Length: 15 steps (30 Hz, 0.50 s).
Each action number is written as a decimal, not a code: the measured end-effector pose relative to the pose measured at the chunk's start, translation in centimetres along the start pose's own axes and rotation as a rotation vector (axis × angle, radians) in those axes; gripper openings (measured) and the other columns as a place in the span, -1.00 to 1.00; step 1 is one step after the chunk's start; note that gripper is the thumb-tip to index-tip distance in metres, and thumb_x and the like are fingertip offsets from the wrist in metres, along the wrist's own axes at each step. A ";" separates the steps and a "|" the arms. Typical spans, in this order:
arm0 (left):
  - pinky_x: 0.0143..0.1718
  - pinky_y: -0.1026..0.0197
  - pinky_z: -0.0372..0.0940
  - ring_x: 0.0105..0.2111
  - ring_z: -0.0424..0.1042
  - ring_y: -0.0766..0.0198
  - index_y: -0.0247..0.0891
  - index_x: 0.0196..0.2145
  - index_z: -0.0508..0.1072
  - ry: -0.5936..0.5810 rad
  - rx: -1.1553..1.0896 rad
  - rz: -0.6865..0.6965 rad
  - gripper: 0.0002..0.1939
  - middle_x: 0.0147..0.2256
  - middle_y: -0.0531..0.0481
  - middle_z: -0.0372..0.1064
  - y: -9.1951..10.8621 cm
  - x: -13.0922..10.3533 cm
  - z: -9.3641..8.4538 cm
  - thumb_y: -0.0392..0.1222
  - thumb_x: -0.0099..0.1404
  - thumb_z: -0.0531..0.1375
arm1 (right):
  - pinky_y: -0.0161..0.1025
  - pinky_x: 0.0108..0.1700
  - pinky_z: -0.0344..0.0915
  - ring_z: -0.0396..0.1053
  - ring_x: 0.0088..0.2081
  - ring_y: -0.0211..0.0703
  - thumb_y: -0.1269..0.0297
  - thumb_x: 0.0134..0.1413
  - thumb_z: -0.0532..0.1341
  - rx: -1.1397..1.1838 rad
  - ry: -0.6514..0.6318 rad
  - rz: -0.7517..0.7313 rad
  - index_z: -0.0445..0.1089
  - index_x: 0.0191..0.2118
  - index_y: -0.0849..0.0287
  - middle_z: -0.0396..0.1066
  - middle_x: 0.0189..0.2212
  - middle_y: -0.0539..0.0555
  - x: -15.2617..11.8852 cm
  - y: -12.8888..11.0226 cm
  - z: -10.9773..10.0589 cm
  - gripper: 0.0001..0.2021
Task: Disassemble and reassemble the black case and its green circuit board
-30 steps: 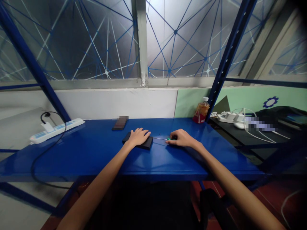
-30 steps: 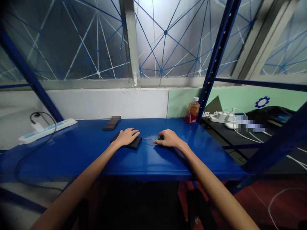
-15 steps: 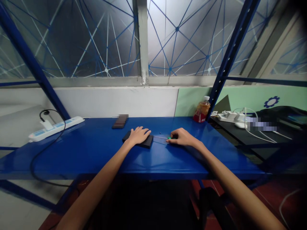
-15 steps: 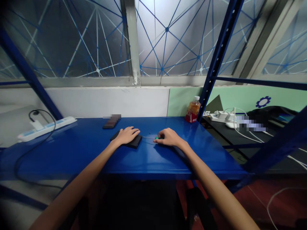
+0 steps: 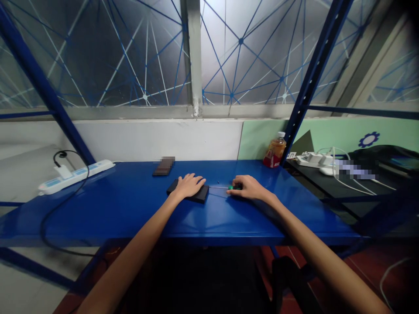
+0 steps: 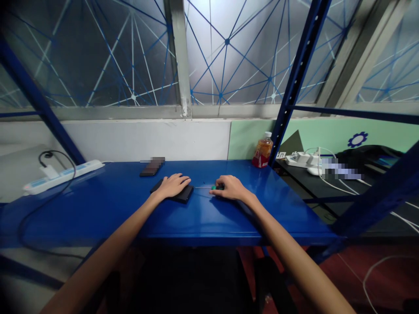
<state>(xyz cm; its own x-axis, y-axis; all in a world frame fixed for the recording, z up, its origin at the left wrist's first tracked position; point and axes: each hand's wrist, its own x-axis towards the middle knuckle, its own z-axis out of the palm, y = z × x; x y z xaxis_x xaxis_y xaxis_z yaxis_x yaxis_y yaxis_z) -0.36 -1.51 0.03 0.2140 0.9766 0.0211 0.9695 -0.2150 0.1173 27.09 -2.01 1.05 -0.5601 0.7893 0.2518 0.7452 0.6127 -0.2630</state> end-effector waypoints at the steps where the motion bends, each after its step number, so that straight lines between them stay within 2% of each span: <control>1: 0.14 -0.35 -0.04 0.26 0.04 -0.15 0.06 0.17 0.29 0.002 0.000 0.002 -0.37 0.27 -0.07 0.11 0.0 0.0 0.0 0.25 0.39 -0.30 | -0.30 -0.40 0.00 0.27 -0.43 -0.23 -0.12 0.05 0.22 -0.008 -0.001 -0.005 0.43 -0.43 0.17 0.42 -0.43 0.06 0.0 0.0 0.1 -0.60; 9: 0.14 -0.36 -0.05 0.27 0.02 -0.17 0.06 0.18 0.29 0.001 -0.013 0.000 -0.36 0.28 -0.07 0.09 -0.1 -0.1 0.1 0.27 0.38 -0.30 | -0.32 -0.43 -0.01 0.29 -0.45 -0.22 -0.11 -0.03 0.29 0.022 -0.039 0.041 0.39 -0.28 0.12 0.45 -0.43 0.02 -0.1 -0.5 0.5 -0.62; 12: 0.15 -0.36 -0.06 0.27 0.01 -0.18 0.07 0.18 0.29 -0.001 -0.018 -0.003 -0.34 0.28 -0.06 0.09 -0.2 -0.1 0.1 0.29 0.37 -0.32 | -0.31 -0.43 -0.02 0.30 -0.46 -0.22 -0.15 0.12 0.14 0.018 -0.015 0.058 0.40 -0.32 0.12 0.44 -0.47 0.02 -0.2 -0.7 0.3 -0.61; 15: 0.15 -0.36 -0.06 0.27 0.01 -0.18 0.07 0.18 0.29 0.001 -0.017 0.004 -0.34 0.28 -0.06 0.09 -0.2 -0.1 0.1 0.29 0.37 -0.32 | -0.29 -0.44 -0.04 0.27 -0.49 -0.23 -0.13 0.22 0.02 0.001 -0.027 0.071 0.40 -0.45 0.14 0.42 -0.53 0.04 -0.1 -0.6 0.1 -0.52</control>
<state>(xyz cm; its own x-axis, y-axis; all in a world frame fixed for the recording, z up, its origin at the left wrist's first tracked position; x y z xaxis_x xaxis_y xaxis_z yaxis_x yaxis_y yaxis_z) -0.59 -1.53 -0.10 0.2176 0.9758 0.0227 0.9666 -0.2187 0.1336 26.64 -2.48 1.08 -0.5155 0.8314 0.2075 0.7829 0.5554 -0.2804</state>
